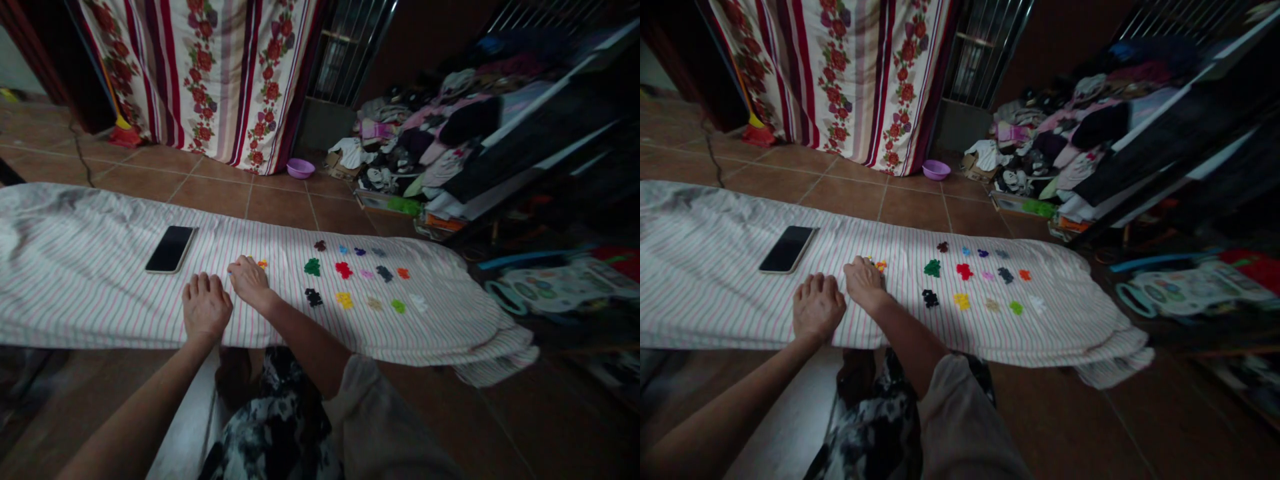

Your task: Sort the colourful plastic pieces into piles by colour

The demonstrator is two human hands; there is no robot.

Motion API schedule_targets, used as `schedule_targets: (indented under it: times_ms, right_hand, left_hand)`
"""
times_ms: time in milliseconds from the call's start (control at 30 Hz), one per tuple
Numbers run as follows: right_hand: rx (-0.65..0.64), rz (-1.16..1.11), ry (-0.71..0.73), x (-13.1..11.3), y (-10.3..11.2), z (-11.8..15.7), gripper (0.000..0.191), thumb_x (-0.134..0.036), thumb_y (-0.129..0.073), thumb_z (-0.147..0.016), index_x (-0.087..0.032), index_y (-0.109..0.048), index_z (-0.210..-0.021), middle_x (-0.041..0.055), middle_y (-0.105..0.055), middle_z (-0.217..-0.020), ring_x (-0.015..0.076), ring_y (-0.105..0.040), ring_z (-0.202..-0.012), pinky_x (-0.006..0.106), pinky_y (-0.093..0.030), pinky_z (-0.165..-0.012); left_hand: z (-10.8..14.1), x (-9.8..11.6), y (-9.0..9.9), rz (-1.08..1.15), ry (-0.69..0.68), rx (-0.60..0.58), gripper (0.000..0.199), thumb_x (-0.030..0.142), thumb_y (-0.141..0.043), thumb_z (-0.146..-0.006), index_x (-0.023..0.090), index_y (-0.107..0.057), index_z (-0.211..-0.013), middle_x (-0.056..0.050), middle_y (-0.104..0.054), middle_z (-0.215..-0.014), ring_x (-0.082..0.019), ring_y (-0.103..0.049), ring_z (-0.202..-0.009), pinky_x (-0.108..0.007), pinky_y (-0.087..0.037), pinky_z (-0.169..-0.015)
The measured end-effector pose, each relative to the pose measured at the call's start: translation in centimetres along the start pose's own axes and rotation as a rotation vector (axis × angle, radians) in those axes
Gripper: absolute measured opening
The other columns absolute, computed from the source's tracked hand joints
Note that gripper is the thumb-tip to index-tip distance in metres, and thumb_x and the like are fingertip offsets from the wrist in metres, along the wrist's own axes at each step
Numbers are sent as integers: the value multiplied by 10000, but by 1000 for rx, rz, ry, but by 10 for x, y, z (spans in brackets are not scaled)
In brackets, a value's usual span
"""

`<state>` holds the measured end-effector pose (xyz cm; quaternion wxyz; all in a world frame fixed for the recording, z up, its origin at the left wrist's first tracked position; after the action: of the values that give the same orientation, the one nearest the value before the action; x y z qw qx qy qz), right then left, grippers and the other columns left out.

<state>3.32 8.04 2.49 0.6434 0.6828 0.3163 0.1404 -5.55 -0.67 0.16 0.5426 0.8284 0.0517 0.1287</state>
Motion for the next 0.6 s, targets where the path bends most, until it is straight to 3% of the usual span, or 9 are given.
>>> schedule_targets:
  times_ms: [200,333,467,600]
  right_hand:
    - [90,-119,-1,9,7,6,200,-206,-467,-904,-224,-635,-1011,49,-608,-1040,186,-528,-1010,301,-434,-867]
    - [175,-227,-38,33,13,13,217,-169,-469,-878,-226,-615,-1026,35,-623,-1033,162,-551,-984,283,-424,-900]
    - [318,-314,-144,81,25,27,276,-123,-464,-823,-204,-615,-1039,37,-640,-994,153,-578,-927,268,-447,-856]
    - [431,-325,-335,150,42,48,273,-136,-440,-799,-202,-659,-947,45,-662,-944,164,-605,-870,296,-469,-835]
  left_hand:
    - [0,-1,0,-22,-13,21,353,263,-346,-862,105,-568,-1087,-194,-549,-1216,-327,-437,-1241,-469,-322,-998]
    - [0,1,3,-49,-29,17,334,260,-343,-862,114,-571,-1058,-184,-556,-1182,-321,-453,-1210,-454,-330,-979]
    - [0,3,8,-67,-21,-7,334,267,-328,-865,117,-571,-1038,-182,-553,-1167,-311,-459,-1189,-440,-330,-969]
    - [-1,4,9,-62,-25,-30,334,275,-320,-861,130,-574,-1024,-174,-555,-1153,-306,-461,-1176,-438,-333,-961]
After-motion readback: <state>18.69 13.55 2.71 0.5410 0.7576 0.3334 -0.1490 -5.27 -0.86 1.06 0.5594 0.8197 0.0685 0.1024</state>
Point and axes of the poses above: each hand's wrist, its own z-axis away from the middle knuckle, its own y-axis out of the back of the hand, x = y × z, the point moved 1 cm from there along -z, towards the middle knuckle
